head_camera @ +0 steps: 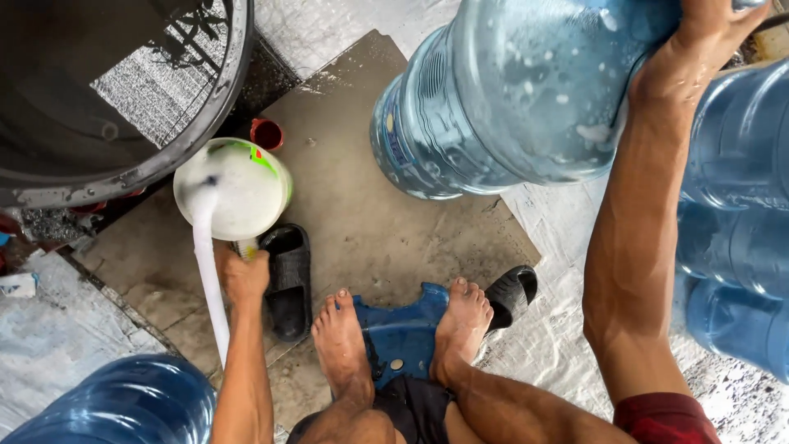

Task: The person scrubs the exterior of a large plastic water jug using a brush and soapy water. They rotate the jug to clean different sides and then scrub the top rim and opening area.

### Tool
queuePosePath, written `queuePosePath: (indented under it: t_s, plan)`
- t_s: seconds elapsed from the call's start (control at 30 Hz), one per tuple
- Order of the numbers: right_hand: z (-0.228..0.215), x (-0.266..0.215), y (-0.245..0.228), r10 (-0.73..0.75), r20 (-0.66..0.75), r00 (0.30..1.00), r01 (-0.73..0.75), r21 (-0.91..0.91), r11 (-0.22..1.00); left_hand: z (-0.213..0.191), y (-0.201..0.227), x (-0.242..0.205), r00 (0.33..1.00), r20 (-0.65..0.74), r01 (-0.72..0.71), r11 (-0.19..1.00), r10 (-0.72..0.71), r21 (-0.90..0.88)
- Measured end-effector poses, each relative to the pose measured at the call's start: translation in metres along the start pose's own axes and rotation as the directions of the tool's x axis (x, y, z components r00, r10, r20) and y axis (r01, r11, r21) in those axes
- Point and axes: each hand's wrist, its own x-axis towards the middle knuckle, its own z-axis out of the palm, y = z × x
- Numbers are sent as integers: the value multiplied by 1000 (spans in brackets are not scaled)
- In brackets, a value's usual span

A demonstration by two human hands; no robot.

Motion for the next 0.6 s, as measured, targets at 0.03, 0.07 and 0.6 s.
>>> queuePosePath:
  t_s: [0.03,0.07,0.6]
  plan:
    - [-8,-3,16,3,7,1000,-4,8,1000,-11,14,-21,1000,-4,10,1000,-10,-1]
    - [-15,-8,32,-28,-44,999,32,94,995,-23,28,-38,992,71,-108,994,109,-22]
    - [119,-27,-75,98,-36,995,-102,-159,982,-47,166,65,813,579,-210,899,-57,384]
